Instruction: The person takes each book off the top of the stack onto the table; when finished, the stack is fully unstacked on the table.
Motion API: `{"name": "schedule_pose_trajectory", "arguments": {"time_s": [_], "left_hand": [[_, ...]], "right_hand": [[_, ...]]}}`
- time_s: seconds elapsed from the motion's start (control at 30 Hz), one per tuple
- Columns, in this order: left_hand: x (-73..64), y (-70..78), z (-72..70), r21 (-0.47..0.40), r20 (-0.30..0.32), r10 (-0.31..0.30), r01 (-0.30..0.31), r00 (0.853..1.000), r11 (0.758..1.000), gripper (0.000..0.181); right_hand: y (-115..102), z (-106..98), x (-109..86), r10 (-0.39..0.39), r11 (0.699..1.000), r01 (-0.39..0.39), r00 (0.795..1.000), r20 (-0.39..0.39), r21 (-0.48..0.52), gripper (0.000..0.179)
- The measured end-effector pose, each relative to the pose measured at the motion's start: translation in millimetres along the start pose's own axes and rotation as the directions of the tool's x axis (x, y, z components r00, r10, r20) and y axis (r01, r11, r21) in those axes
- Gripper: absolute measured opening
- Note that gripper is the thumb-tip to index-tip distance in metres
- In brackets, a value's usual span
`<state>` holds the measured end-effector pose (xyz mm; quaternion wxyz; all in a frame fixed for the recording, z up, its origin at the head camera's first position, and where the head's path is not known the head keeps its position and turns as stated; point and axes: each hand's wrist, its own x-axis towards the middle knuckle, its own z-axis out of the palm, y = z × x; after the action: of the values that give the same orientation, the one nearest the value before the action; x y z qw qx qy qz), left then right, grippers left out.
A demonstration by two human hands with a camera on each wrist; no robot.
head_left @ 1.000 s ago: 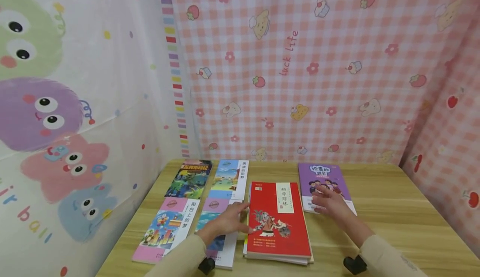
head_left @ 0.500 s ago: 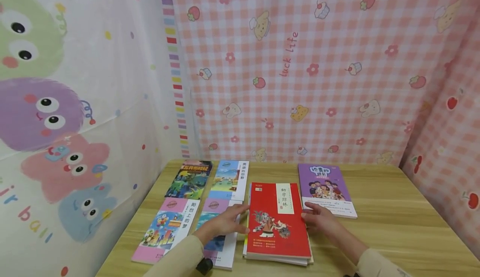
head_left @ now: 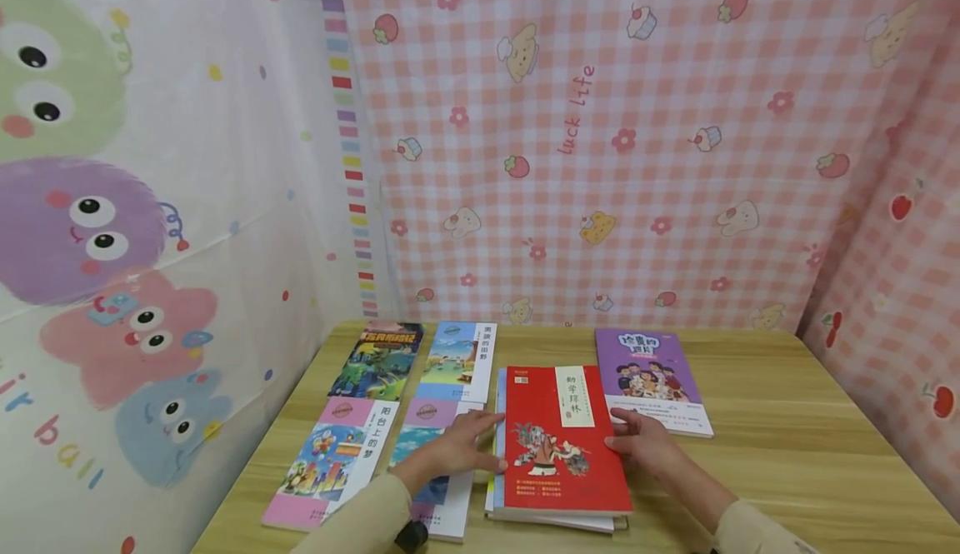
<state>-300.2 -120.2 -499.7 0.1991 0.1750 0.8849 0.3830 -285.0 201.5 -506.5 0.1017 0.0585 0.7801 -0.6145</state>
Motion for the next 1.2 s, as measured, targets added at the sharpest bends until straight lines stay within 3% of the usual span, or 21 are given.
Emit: {"name": "schedule_pose_trajectory", "arguments": {"time_s": [0.37,0.7,1.0,1.2], "left_hand": [[-1.0,-2.2,-1.7,0.026,0.013,0.022,-0.023,1.0,0.999,0.085],[-0.8,-2.8,-1.0,0.053,0.01,0.013,-0.013,1.0,0.998,0.085],[-1.8,-1.3,-0.4,0.045,0.001,0.009,-0.009,1.0,0.999,0.084],[-2.1,-0.9,-0.8,0.038,0.007,0.006,-0.006,1.0,0.999,0.085]], "right_hand": [[-4.3,-6.9,-4.0,-0.026,0.995,0.021,0.999,0.045,0.096,0.056],[-7.0,-9.4,-4.5,-0.01,0.989,-0.007,0.994,0.108,0.149,0.067],[-9.1,-12.4,-7.0,-0.052,0.98,0.008,0.975,0.217,0.201,0.068],[-8.6,-12.2,-8.2,-0.063,0.975,0.016,0.977,0.205,0.221,0.068]]}}
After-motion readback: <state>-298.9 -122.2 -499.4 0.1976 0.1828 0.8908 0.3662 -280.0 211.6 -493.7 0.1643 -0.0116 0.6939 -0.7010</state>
